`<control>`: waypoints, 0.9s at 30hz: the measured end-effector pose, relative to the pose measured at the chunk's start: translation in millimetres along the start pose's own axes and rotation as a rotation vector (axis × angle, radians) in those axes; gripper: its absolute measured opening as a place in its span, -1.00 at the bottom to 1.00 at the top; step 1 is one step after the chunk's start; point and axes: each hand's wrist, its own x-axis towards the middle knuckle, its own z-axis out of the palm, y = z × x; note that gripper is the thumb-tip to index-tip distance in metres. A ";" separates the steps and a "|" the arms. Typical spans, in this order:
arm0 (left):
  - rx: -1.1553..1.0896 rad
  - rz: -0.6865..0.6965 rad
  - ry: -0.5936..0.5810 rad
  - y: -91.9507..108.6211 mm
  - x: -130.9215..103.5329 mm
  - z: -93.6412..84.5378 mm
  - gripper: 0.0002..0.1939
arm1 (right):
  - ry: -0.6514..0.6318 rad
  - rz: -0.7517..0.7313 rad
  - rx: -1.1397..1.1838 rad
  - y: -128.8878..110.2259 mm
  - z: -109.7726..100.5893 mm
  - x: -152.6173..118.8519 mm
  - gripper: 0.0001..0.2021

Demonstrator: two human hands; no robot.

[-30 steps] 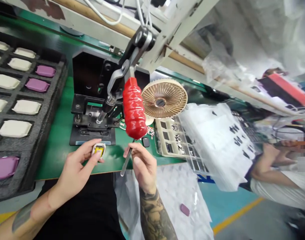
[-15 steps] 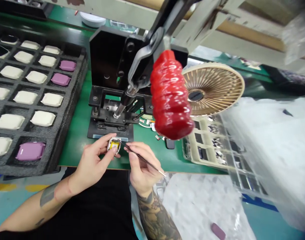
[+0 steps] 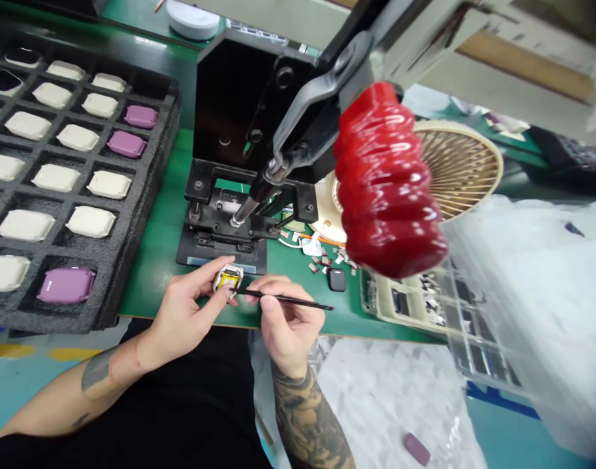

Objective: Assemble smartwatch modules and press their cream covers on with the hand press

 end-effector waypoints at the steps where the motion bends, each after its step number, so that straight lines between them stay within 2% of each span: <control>1: -0.006 -0.006 0.011 0.4 0.3 0.6 -0.55 | -0.015 -0.021 0.015 0.4 -0.8 -0.5 -0.90; 6: -0.076 -0.046 0.048 0.2 0.4 4.2 -0.52 | 0.126 -0.141 -0.152 3.7 0.6 -5.3 -0.81; 9: -0.066 -0.024 0.048 0.0 -0.3 4.8 -0.53 | 0.092 -0.180 -0.277 4.7 3.5 -7.6 -0.77; 12: -0.038 -0.006 0.040 0.5 -0.8 3.4 -0.54 | 0.071 -0.187 -0.307 3.4 5.7 -7.0 -0.73; 16: -0.042 0.002 0.013 1.2 -1.3 -0.8 -0.55 | 0.082 -0.050 -0.185 1.7 2.2 -2.3 -0.78; 19: -0.107 -0.011 -0.044 1.6 -1.3 -2.8 -0.53 | -0.014 0.095 0.023 1.9 -4.5 1.2 -0.90; 21: -0.148 -0.017 -0.028 2.4 -0.7 -1.8 -0.54 | -0.106 0.088 0.077 2.2 -7.2 1.7 -0.92; 22: -0.170 -0.023 0.002 3.1 -0.1 -0.6 -0.54 | -0.107 0.051 0.059 2.5 -7.3 1.5 -0.91; 25: -0.245 -0.039 0.098 6.0 2.3 3.7 -0.54 | 0.098 -0.087 -0.055 3.8 -3.3 1.7 -0.91; 27: -0.274 -0.033 0.128 7.7 4.2 5.0 -0.54 | 0.222 -0.111 -0.088 5.5 0.6 3.5 -0.92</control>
